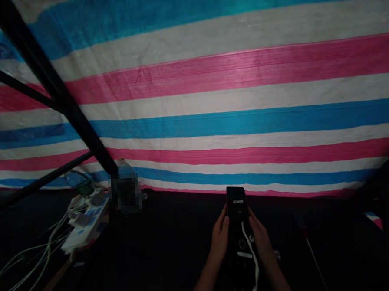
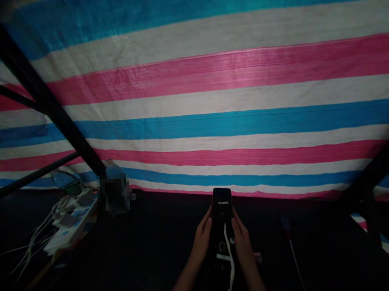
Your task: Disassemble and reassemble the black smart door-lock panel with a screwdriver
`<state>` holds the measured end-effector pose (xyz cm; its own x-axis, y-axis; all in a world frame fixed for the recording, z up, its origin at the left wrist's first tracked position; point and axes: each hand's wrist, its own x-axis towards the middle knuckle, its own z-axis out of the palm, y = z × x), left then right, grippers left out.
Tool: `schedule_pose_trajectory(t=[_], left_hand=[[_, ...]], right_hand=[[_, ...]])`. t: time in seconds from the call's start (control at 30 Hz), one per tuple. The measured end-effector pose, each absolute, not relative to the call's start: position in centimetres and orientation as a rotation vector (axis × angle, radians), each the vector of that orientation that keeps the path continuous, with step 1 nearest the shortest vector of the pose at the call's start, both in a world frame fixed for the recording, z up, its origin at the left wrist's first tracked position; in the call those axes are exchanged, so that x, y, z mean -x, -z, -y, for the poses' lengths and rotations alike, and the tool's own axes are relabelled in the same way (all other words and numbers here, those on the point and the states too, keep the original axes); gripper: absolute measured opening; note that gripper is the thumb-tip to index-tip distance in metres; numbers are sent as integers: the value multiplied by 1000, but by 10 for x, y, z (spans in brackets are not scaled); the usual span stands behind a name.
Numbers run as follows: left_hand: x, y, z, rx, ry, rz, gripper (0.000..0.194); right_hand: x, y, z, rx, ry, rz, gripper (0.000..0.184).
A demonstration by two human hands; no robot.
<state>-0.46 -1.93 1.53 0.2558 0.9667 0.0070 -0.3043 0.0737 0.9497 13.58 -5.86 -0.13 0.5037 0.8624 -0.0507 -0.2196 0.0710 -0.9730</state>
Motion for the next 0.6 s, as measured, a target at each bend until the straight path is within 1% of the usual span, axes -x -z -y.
schedule_pose_trajectory(t=[0.27, 0.4, 0.5, 0.6], left_hand=[[4, -14, 17, -1090, -1122, -817, 60], [4, -16, 18, -1070, -1134, -815, 56], [5, -18, 21, -1044, -1082, -775, 57], [6, -18, 24, -1064, -1043, -802, 58]], right_hand=[[-135, 3, 61, 1263, -885, 645, 70], [-133, 0, 61, 1242, -842, 655, 71], [-133, -3, 62, 1244, -857, 647, 72], [-133, -4, 64, 1250, -860, 631, 69]])
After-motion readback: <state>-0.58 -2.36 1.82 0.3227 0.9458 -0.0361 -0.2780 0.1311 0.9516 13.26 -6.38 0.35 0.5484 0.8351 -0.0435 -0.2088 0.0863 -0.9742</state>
